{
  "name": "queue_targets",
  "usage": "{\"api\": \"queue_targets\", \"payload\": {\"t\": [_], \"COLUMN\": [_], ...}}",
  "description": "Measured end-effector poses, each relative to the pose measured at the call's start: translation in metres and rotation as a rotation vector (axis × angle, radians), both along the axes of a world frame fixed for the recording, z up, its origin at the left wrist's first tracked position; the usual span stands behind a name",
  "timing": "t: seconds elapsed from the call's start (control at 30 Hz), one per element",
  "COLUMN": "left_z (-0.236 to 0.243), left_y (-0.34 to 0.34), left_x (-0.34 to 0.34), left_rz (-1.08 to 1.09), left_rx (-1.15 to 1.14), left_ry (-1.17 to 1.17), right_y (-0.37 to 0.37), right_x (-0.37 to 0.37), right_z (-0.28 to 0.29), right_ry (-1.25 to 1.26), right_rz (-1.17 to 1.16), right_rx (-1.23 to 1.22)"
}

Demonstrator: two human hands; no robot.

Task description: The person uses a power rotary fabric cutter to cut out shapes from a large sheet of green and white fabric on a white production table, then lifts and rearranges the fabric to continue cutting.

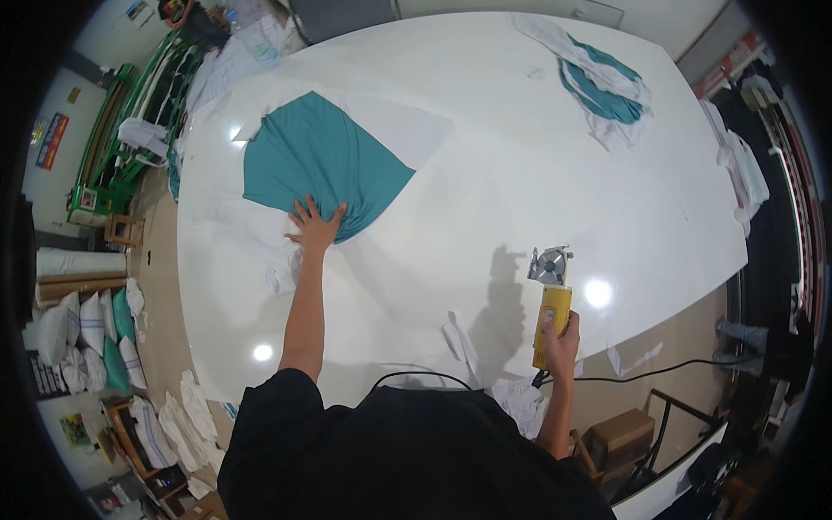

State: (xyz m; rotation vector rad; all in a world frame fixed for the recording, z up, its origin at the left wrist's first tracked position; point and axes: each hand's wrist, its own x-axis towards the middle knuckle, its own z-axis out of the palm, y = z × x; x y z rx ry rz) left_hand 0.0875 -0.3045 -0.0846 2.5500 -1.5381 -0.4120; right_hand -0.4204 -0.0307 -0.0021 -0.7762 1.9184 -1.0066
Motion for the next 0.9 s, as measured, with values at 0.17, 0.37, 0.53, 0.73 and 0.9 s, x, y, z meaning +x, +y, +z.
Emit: {"api": "queue_targets", "payload": {"t": [0.17,0.37,0.53,0.73,0.9], "left_z": [-0.003,0.024,0.001,0.008,0.004], "left_y": [0.052,0.176,0.204,0.166,0.205], "left_x": [0.041,0.110,0.109,0.020,0.012], "left_rz": [0.063,0.018,-0.066,-0.322,-0.550], "left_rx": [-0.083,0.084,-0.117,0.011,0.029], "left_ry": [0.113,0.158,-0.089,0.095,0.113], "right_y": [-0.048,-0.056,-0.033,-0.008,0.031], "right_x": [0.061,0.130,0.181,0.216,0.215], "right_z": [0.014,0.029,0.027,0.033,0.037], "right_ry": [0.117,0.359,0.476,0.430,0.584], "right_rz": [0.211,0.596,0.824,0.756,0.789], "right_rx": [-0.010,0.021,0.044,0.172,0.173]}}
